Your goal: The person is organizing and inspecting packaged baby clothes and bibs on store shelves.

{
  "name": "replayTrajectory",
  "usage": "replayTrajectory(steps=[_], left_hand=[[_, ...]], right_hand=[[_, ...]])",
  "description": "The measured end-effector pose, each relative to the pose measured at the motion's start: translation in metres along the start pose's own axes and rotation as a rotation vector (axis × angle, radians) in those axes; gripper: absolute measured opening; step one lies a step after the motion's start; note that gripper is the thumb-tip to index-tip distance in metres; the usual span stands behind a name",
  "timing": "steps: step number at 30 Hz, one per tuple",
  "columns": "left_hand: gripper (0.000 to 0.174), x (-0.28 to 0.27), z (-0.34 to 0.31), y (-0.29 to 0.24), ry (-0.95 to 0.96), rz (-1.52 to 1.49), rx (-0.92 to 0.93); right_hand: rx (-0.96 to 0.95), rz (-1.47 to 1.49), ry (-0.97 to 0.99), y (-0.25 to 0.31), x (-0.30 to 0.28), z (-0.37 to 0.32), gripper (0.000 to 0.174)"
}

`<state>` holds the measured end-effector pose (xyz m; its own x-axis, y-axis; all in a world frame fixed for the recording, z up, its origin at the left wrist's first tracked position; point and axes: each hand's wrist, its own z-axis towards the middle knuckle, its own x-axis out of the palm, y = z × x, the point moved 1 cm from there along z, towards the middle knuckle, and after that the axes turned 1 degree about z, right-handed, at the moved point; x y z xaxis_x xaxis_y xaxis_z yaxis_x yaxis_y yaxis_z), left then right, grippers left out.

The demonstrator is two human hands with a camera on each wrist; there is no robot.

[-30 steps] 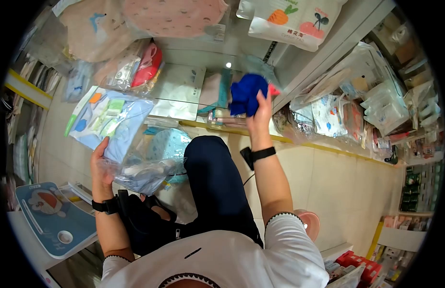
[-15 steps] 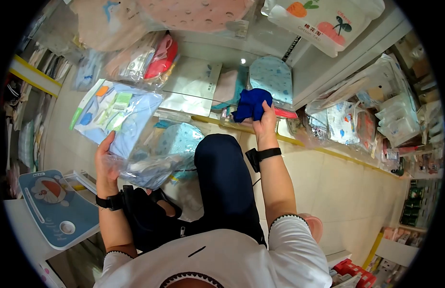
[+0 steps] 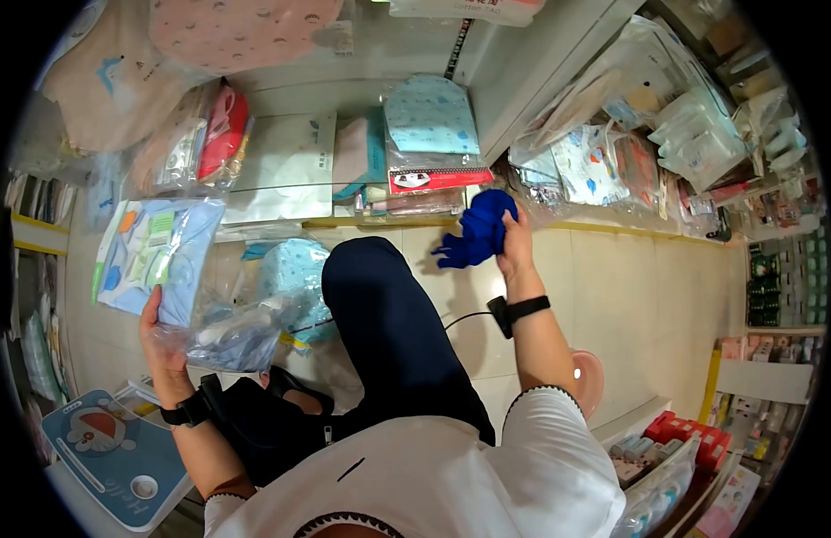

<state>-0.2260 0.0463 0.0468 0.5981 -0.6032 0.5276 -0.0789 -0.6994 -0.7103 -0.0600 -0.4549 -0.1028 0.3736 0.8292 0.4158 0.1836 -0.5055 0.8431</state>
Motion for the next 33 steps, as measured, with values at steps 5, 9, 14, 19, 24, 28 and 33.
replayTrajectory(steps=[5, 9, 14, 19, 24, 28, 33], left_hand=[[0.032, 0.008, -0.004, 0.001, 0.003, 0.046, 0.018], [0.033, 0.008, -0.015, 0.000, -0.161, 0.032, 0.059], [0.027, -0.030, -0.032, -0.007, -0.121, 0.071, 0.217], [0.030, 0.005, -0.040, 0.005, -0.146, -0.074, 0.060], [0.033, -0.007, -0.038, 0.008, -0.064, -0.062, 0.016], [0.034, -0.007, -0.029, 0.008, -0.092, -0.044, 0.076], [0.035, 0.009, -0.020, 0.009, -0.075, 0.006, 0.090]], right_hand=[[0.285, -0.122, -0.204, -0.033, -0.074, 0.058, 0.028], [0.118, -0.199, -0.149, -0.053, -0.078, 0.096, 0.032], [-0.156, -0.383, -0.022, -0.060, -0.036, 0.126, 0.049], [-0.641, -1.278, 0.286, -0.128, -0.058, 0.166, 0.069], [-0.436, -1.089, 0.438, -0.111, -0.077, 0.186, 0.072], [-0.205, -1.374, 0.520, -0.057, -0.059, 0.142, 0.035], [-0.158, -1.004, 0.801, 0.021, 0.099, 0.005, 0.017]])
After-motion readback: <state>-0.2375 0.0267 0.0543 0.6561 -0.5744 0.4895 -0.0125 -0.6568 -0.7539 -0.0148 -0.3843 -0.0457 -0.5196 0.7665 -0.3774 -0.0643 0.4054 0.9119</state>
